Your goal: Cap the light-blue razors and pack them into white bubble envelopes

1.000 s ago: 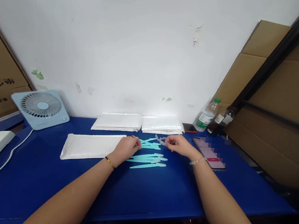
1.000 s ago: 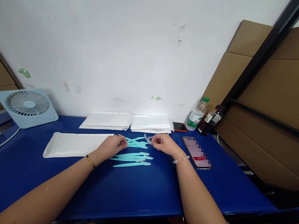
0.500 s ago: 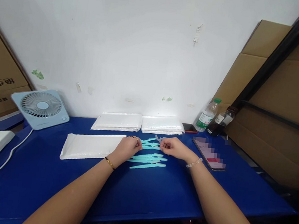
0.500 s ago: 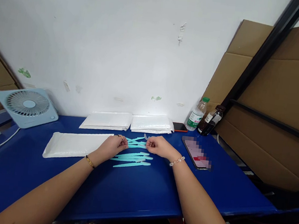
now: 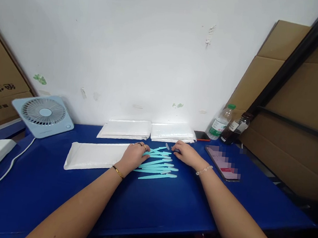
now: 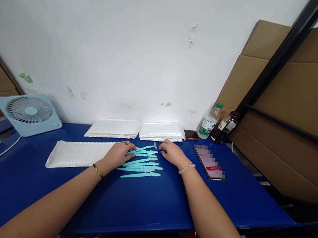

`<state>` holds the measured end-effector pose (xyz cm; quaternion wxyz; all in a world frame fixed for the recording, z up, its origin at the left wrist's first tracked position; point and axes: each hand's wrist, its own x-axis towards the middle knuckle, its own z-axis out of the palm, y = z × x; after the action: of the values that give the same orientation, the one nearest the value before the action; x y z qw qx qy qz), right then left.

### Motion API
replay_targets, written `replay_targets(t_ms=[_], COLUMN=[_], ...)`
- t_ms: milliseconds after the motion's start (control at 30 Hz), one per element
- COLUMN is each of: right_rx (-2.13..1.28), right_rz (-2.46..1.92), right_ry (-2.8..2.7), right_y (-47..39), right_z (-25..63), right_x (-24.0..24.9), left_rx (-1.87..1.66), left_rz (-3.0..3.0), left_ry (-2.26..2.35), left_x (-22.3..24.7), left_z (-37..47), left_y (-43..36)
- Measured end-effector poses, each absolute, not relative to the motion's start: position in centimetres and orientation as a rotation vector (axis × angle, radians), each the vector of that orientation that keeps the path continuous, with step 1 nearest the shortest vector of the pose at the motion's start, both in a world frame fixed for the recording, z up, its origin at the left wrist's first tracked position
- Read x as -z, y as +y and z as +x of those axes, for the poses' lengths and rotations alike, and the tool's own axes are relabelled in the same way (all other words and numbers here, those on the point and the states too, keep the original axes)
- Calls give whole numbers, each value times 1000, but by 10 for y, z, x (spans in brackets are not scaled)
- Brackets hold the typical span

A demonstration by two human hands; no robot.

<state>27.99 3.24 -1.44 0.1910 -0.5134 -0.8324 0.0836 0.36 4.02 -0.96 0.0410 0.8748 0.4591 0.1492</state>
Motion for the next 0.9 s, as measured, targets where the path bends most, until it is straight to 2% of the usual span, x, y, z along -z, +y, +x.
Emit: replay_targets(t_ms=[333,600,900], right_rx=[-146,-304,-563], right_rz=[-1559,-1607,-1414], right_ry=[-2219,-2238,-2071], right_y=[34,31,20], right_z=[292,292,281], right_x=[14,15,-1], left_rx=[-432,-429,-495], left_rz=[2716,2687,2637], left_ry=[1401,1408,1480], left_x=[11,15,11], left_z=[5,7,6], left_y=[42,44,45])
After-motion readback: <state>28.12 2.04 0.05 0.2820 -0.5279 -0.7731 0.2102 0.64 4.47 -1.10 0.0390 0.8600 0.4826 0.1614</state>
